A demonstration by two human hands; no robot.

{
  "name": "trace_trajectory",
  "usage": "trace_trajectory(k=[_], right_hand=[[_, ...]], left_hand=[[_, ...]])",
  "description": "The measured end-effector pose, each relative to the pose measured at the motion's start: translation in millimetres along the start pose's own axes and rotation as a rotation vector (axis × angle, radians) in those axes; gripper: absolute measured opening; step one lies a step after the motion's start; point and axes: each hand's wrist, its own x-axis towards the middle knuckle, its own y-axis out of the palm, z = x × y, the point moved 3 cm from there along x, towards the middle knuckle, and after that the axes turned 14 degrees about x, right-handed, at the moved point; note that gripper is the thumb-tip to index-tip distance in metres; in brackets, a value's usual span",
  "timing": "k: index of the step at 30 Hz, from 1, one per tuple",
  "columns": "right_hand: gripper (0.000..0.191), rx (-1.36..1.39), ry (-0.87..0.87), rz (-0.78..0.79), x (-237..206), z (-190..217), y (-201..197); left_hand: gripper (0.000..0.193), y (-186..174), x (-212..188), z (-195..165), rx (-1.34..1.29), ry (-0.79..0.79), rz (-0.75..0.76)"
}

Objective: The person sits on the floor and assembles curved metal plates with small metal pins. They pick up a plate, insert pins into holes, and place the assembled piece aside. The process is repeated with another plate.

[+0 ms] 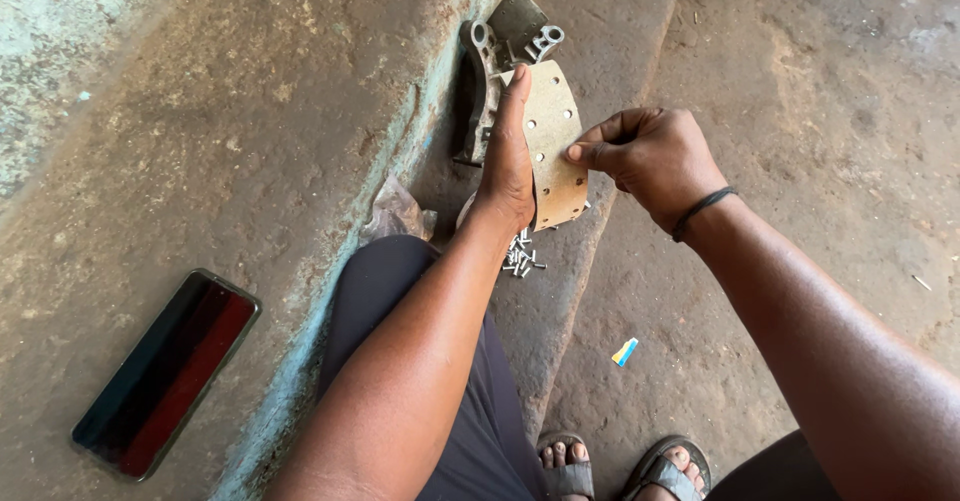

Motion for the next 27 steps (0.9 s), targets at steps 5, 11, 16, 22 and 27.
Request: trace_trajectory(k=[5, 11, 16, 22, 27], right_hand=[[0.030, -0.009, -0.058, -0.034, 1, 1, -3], [0.035, 0.212, 0.207, -0.006, -1, -11, -5], [0.020, 0.449, 0.262, -0.036, -5, -10, -10], [0.015, 0.734, 0.348, 0.003, -7, -20, -27], [0.023, 0.322, 0.420, 0.294, -11, -48, 4]], left_hand=[[0.077, 1, 0, 6, 0.036, -0.018, 0.007], [0.075, -2, -4, 7, 0.045, -0.013, 0.076], [0.075, -3, 0, 8, 0.031, -0.112, -0.057], [0.080, -13, 9, 10, -0.052, -0.136, -0.159], [0.081, -21, 16, 15, -0.031, -0.225, -0.222]])
